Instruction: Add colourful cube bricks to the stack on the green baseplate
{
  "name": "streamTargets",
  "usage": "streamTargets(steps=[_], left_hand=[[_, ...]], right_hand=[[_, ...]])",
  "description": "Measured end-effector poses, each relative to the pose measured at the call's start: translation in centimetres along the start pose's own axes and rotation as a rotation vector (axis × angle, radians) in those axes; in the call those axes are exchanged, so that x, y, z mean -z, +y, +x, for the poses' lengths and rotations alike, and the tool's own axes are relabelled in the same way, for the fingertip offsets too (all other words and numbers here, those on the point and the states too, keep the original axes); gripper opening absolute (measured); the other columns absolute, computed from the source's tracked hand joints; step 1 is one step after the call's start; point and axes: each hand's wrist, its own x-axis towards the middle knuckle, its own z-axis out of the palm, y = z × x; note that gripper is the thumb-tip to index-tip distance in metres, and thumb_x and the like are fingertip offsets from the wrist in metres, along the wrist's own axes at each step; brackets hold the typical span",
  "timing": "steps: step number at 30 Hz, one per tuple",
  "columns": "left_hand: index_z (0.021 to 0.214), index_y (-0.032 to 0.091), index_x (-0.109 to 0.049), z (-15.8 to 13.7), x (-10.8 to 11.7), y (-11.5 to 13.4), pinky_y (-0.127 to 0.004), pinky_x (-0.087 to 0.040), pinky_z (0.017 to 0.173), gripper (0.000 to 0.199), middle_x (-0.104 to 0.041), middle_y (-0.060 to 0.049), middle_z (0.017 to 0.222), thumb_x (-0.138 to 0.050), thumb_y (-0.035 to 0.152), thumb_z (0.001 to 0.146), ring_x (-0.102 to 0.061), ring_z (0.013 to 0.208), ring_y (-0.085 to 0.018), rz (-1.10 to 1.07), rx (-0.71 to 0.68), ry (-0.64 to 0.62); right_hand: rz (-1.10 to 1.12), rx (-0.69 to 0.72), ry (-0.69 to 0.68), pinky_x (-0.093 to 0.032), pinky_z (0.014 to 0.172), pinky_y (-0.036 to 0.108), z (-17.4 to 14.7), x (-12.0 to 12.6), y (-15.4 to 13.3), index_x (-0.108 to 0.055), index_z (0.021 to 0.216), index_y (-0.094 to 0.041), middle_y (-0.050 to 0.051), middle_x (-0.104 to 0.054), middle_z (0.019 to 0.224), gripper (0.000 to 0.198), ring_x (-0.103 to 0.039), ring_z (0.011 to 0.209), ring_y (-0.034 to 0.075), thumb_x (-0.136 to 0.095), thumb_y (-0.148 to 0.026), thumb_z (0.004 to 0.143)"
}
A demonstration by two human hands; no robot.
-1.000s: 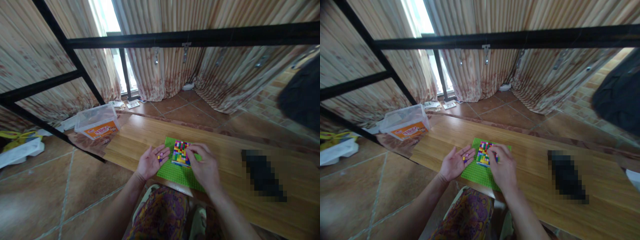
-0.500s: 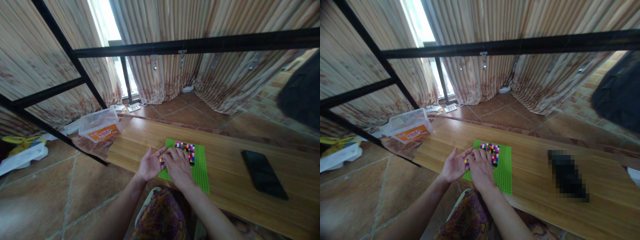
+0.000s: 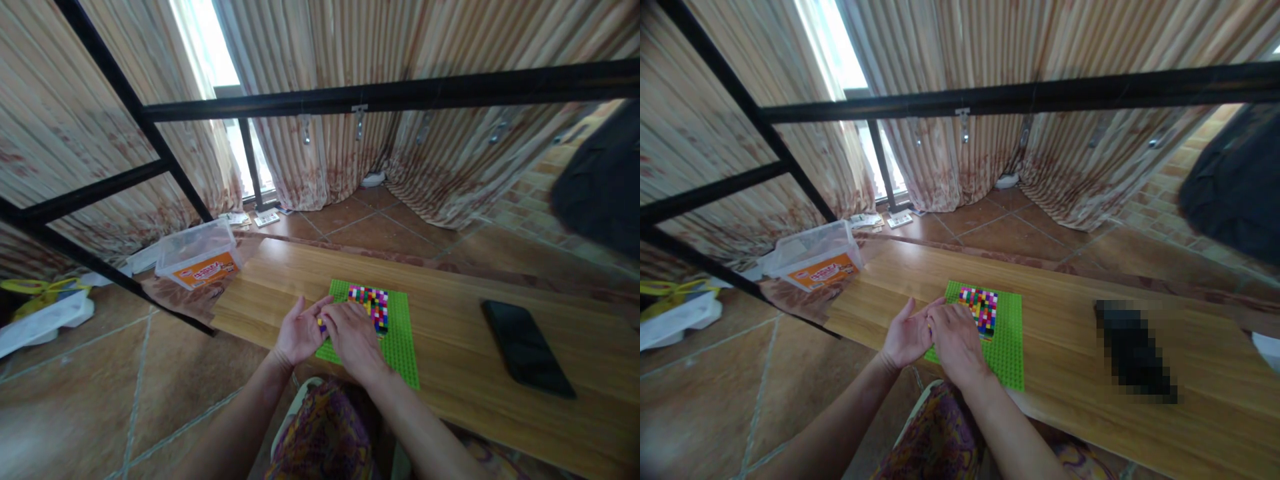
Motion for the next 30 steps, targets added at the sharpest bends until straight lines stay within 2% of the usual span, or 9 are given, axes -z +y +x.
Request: streamTargets(steps=[2, 6, 9, 12, 20, 24, 30], left_hand=[[0.120, 0.006, -0.057, 0.0, 0.0, 0.0, -0.026, -0.050, 0.080, 0.055, -0.070, -0.012, 0.091, -0.033, 0.049, 0.096, -0.067, 0.080, -0.016, 0.042, -0.007, -0.016], [0.125, 0.006, -0.054, 0.1, 0.0, 0.0, -0.035, -0.045, 0.097, 0.056, -0.066, -0.019, 0.113, -0.035, 0.049, 0.095, -0.063, 0.106, -0.023, 0.123, -0.010, -0.023], [0.128, 0.005, -0.051, 0.2, 0.2, 0.0, -0.037, -0.042, 0.101, 0.057, -0.063, -0.021, 0.121, -0.036, 0.048, 0.095, -0.060, 0.114, -0.025, 0.149, -0.006, -0.012], [0.129, 0.005, -0.050, 0.3, 0.4, 0.0, -0.036, -0.042, 0.100, 0.056, -0.062, -0.021, 0.122, -0.036, 0.048, 0.095, -0.060, 0.115, -0.025, 0.158, -0.007, -0.014], [0.125, 0.006, -0.053, 0.3, 0.4, -0.1, -0.035, -0.044, 0.097, 0.055, -0.064, -0.019, 0.119, -0.035, 0.048, 0.095, -0.061, 0.112, -0.024, 0.166, -0.010, -0.007], [0.126, 0.005, -0.053, 0.3, 0.3, -0.1, -0.036, -0.043, 0.099, 0.055, -0.064, -0.021, 0.119, -0.037, 0.047, 0.095, -0.061, 0.112, -0.025, 0.168, -0.015, 0.002], [0.124, 0.007, -0.055, 0.3, 0.1, -0.2, -0.036, -0.043, 0.099, 0.054, -0.064, -0.020, 0.118, -0.036, 0.048, 0.095, -0.063, 0.109, -0.024, 0.181, -0.008, 0.009]], right_hand=[[0.115, -0.042, 0.046, -0.044, 0.078, 0.032, -0.3, 1.0, 0.3, -0.066, 0.087, -0.019, 0.004, -0.070, 0.084, 0.019, -0.061, 0.081, 0.018, -0.048, -0.020, 0.094], [0.246, -0.179, 0.170, -0.048, 0.081, 0.032, -0.7, 3.5, 2.5, -0.068, 0.092, -0.022, 0.005, -0.071, 0.092, 0.019, -0.064, 0.088, 0.019, -0.050, -0.025, 0.093], [0.258, -0.309, 0.251, -0.050, 0.079, 0.033, -1.1, 5.2, 4.6, -0.069, 0.096, -0.020, 0.007, -0.071, 0.093, 0.022, -0.065, 0.086, 0.020, -0.049, -0.027, 0.092], [0.196, -0.369, 0.254, -0.050, 0.076, 0.033, -1.4, 6.0, 5.9, -0.071, 0.095, -0.018, 0.008, -0.071, 0.093, 0.024, -0.066, 0.084, 0.020, -0.049, -0.027, 0.091], [0.035, -0.378, 0.146, -0.049, 0.079, 0.036, -1.1, 4.1, 6.0, -0.072, 0.094, -0.016, 0.010, -0.072, 0.091, 0.028, -0.065, 0.083, 0.022, -0.046, -0.025, 0.090], [-0.085, -0.362, 0.132, -0.047, 0.076, 0.035, -0.6, 3.5, 6.3, -0.073, 0.092, -0.017, 0.010, -0.070, 0.085, 0.029, -0.063, 0.080, 0.022, -0.044, -0.024, 0.090], [-0.118, -0.378, 0.141, -0.045, 0.074, 0.034, -0.4, 3.1, 6.5, -0.071, 0.090, -0.019, 0.009, -0.071, 0.085, 0.027, -0.063, 0.079, 0.022, -0.045, -0.026, 0.089]])
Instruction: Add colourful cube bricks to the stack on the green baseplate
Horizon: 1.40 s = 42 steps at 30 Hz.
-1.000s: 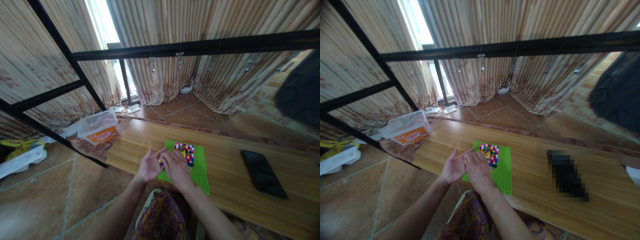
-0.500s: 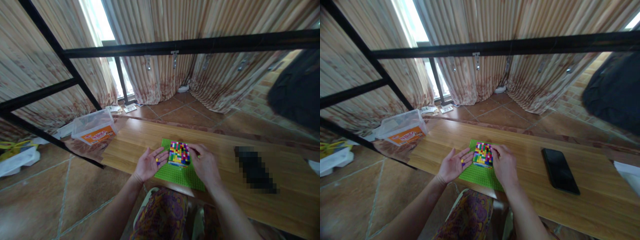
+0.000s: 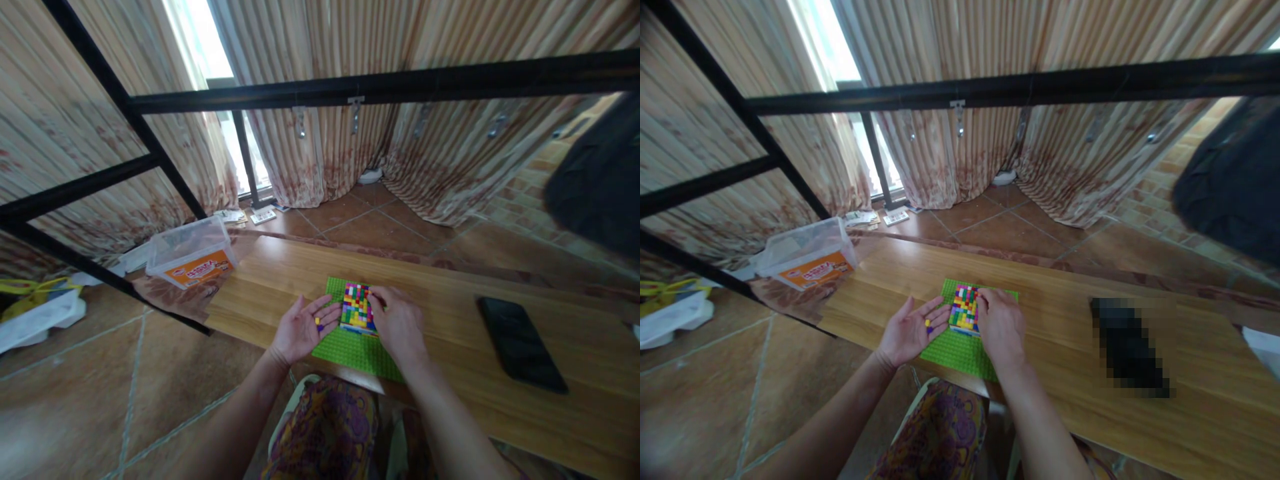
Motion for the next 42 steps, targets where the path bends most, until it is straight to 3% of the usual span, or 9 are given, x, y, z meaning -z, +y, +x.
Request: streamTargets(steps=[11, 18, 33, 37, 40, 42], left_hand=[[0.122, 0.006, -0.056, 0.1, 0.2, -0.1, -0.036, -0.043, 0.098, 0.054, -0.066, -0.019, 0.114, -0.037, 0.048, 0.095, -0.064, 0.104, -0.023, -0.015, -0.006, -0.008], [0.129, 0.006, -0.052, 0.2, 0.5, -0.1, -0.036, -0.044, 0.097, 0.056, -0.064, -0.020, 0.118, -0.036, 0.048, 0.095, -0.064, 0.105, -0.023, -0.010, 0.007, -0.013], [0.121, 0.007, -0.058, 0.2, 0.3, -0.2, -0.036, -0.044, 0.097, 0.054, -0.066, -0.020, 0.115, -0.035, 0.049, 0.095, -0.065, 0.103, -0.023, -0.010, -0.006, 0.002], [0.119, 0.008, -0.058, 0.2, 0.2, -0.2, -0.036, -0.042, 0.098, 0.055, -0.065, -0.019, 0.116, -0.034, 0.050, 0.095, -0.064, 0.105, -0.023, -0.016, -0.001, -0.009], [0.119, 0.008, -0.058, 0.1, 0.2, -0.1, -0.036, -0.041, 0.099, 0.055, -0.065, -0.019, 0.116, -0.034, 0.050, 0.095, -0.063, 0.108, -0.024, -0.024, -0.017, -0.016], [0.120, 0.008, -0.058, 0.0, 0.1, -0.1, -0.036, -0.041, 0.099, 0.055, -0.065, -0.019, 0.116, -0.034, 0.051, 0.095, -0.062, 0.109, -0.024, -0.031, -0.028, -0.019]], right_hand=[[0.113, -0.120, 0.062, -0.046, 0.073, 0.034, -0.1, 0.9, 0.2, -0.070, 0.094, -0.019, 0.009, -0.074, 0.088, 0.030, -0.066, 0.076, 0.022, -0.046, -0.036, 0.090], [0.075, -0.083, 0.183, -0.044, 0.085, 0.042, 0.3, -0.2, 0.9, -0.068, 0.101, -0.014, 0.015, -0.068, 0.095, 0.036, -0.059, 0.093, 0.027, -0.049, -0.042, 0.089], [0.300, -0.272, 0.032, -0.047, 0.080, 0.041, 0.5, -1.5, 1.2, -0.069, 0.104, -0.014, 0.015, -0.071, 0.097, 0.043, -0.063, 0.082, 0.024, -0.052, -0.047, 0.083], [0.323, -0.259, -0.007, -0.048, 0.080, 0.040, 0.4, -1.6, 1.6, -0.067, 0.108, -0.013, 0.015, -0.070, 0.100, 0.045, -0.063, 0.086, 0.025, -0.052, -0.047, 0.085], [0.217, -0.159, 0.114, -0.046, 0.084, 0.041, 0.1, -1.3, 1.3, -0.067, 0.108, -0.012, 0.016, -0.069, 0.102, 0.040, -0.061, 0.093, 0.026, -0.051, -0.044, 0.088], [0.132, -0.014, 0.210, -0.043, 0.088, 0.041, -0.5, -0.8, 0.3, -0.068, 0.106, -0.015, 0.014, -0.067, 0.103, 0.033, -0.058, 0.099, 0.026, -0.049, -0.038, 0.091]])
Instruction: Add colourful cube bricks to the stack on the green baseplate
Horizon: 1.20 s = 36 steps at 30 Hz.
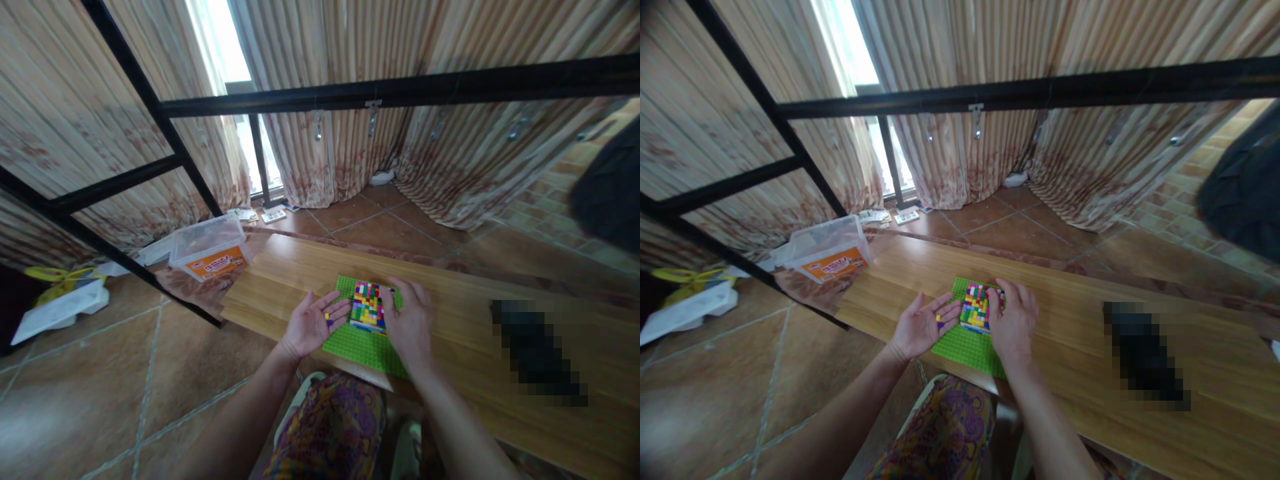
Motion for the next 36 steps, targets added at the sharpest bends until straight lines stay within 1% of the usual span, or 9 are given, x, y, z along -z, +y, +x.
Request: streamTargets(steps=[3, 6, 9, 13, 23, 26, 29, 33, 36], left_hand=[[0.119, 0.007, -0.058, -0.1, 0.0, 0.0, -0.035, -0.043, 0.097, 0.056, -0.064, -0.020, 0.115, -0.033, 0.052, 0.095, -0.062, 0.108, -0.024, -0.021, 0.008, -0.021], [0.119, 0.007, -0.058, -0.1, 0.1, 0.1, -0.030, -0.047, 0.086, 0.058, -0.067, -0.017, 0.107, -0.031, 0.052, 0.095, -0.065, 0.095, -0.021, -0.048, 0.014, -0.055], [0.121, 0.007, -0.057, -0.1, 0.2, 0.2, -0.027, -0.048, 0.075, 0.059, -0.068, -0.014, 0.098, -0.030, 0.053, 0.095, -0.065, 0.081, -0.017, -0.064, 0.021, -0.052], [0.125, 0.007, -0.055, -0.1, 0.2, 0.2, -0.026, -0.048, 0.075, 0.061, -0.068, -0.013, 0.097, -0.031, 0.054, 0.095, -0.065, 0.083, -0.018, -0.070, 0.036, -0.011], [0.124, 0.006, -0.056, -0.1, 0.1, 0.2, -0.024, -0.048, 0.070, 0.059, -0.068, -0.011, 0.086, -0.033, 0.051, 0.095, -0.063, 0.071, -0.015, -0.110, 0.038, -0.015], [0.122, 0.006, -0.057, 0.0, 0.2, 0.2, -0.028, -0.048, 0.084, 0.058, -0.069, -0.014, 0.096, -0.033, 0.051, 0.095, -0.066, 0.087, -0.019, -0.070, 0.036, -0.031], [0.123, 0.005, -0.055, 0.1, 0.2, 0.1, -0.034, -0.043, 0.098, 0.059, -0.064, -0.020, 0.117, -0.033, 0.051, 0.095, -0.062, 0.109, -0.024, -0.019, 0.045, -0.029], [0.125, 0.006, -0.054, 0.3, 0.4, 0.2, -0.035, -0.041, 0.101, 0.059, -0.060, -0.022, 0.123, -0.034, 0.052, 0.095, -0.061, 0.112, -0.025, 0.012, 0.042, -0.016], [0.126, 0.006, -0.053, 0.3, 0.5, 0.2, -0.035, -0.042, 0.099, 0.059, -0.060, -0.022, 0.124, -0.033, 0.052, 0.095, -0.062, 0.110, -0.024, 0.019, 0.044, -0.015]], right_hand=[[0.006, 0.255, -0.029, -0.040, 0.086, 0.036, -1.2, 0.6, -2.4, -0.070, 0.096, -0.020, 0.008, -0.068, 0.098, 0.021, -0.057, 0.092, 0.021, -0.052, -0.031, 0.092], [0.029, 0.425, -0.194, -0.038, 0.086, 0.035, -2.6, 0.5, -4.7, -0.069, 0.093, -0.022, 0.004, -0.068, 0.095, 0.015, -0.055, 0.090, 0.020, -0.054, -0.025, 0.092], [-0.039, 0.466, -0.365, -0.035, 0.088, 0.037, -3.4, -0.4, -5.9, -0.069, 0.091, -0.022, 0.004, -0.067, 0.096, 0.013, -0.053, 0.094, 0.021, -0.057, -0.022, 0.090], [-0.132, 0.471, -0.451, -0.033, 0.090, 0.040, -3.6, -1.5, -5.9, -0.068, 0.088, -0.022, 0.005, -0.065, 0.098, 0.008, -0.050, 0.099, 0.023, -0.061, -0.021, 0.088], [-0.035, 0.411, -0.389, -0.036, 0.088, 0.038, -3.4, -1.9, -5.7, -0.067, 0.087, -0.020, 0.005, -0.069, 0.090, 0.014, -0.054, 0.092, 0.022, -0.053, -0.021, 0.092], [0.072, 0.310, -0.305, -0.041, 0.080, 0.035, -2.4, -0.7, -4.7, -0.067, 0.089, -0.019, 0.006, -0.070, 0.088, 0.020, -0.059, 0.085, 0.021, -0.049, -0.026, 0.094], [0.153, 0.118, -0.187, -0.046, 0.077, 0.034, -1.1, 0.8, -3.0, -0.068, 0.093, -0.019, 0.007, -0.071, 0.090, 0.024, -0.063, 0.083, 0.021, -0.048, -0.032, 0.094], [0.187, -0.074, -0.126, -0.048, 0.078, 0.035, 0.2, 2.5, -1.0, -0.068, 0.092, -0.019, 0.008, -0.072, 0.090, 0.026, -0.065, 0.084, 0.022, -0.049, -0.037, 0.090], [0.143, -0.100, -0.118, -0.048, 0.078, 0.035, 0.4, 2.9, -0.2, -0.069, 0.092, -0.019, 0.008, -0.072, 0.089, 0.025, -0.065, 0.083, 0.022, -0.050, -0.035, 0.088]])
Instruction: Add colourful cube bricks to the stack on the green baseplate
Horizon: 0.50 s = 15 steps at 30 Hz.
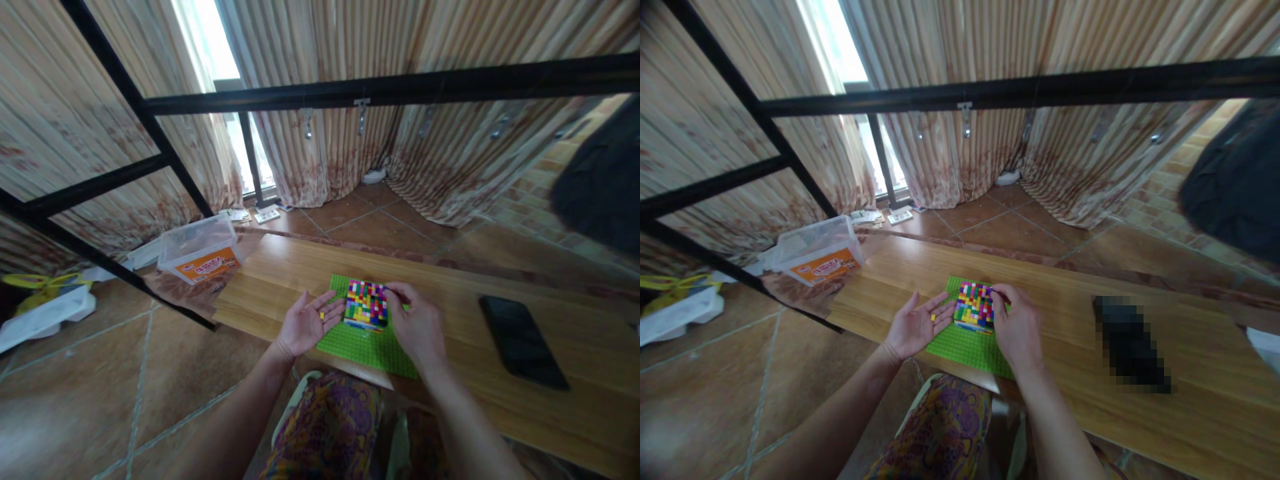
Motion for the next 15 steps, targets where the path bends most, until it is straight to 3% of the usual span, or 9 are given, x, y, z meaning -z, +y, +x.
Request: streamTargets(steps=[15], left_hand=[[0.125, 0.007, -0.054, -0.1, -0.2, -0.1, -0.035, -0.042, 0.099, 0.057, -0.062, -0.021, 0.121, -0.034, 0.051, 0.095, -0.062, 0.108, -0.024, 0.009, 0.000, 0.020]], right_hand=[[-0.288, 0.108, -0.068, -0.046, 0.078, 0.037, 0.0, -1.8, 0.3, -0.072, 0.094, -0.015, 0.012, -0.071, 0.086, 0.031, -0.061, 0.081, 0.024, -0.044, -0.027, 0.090]])
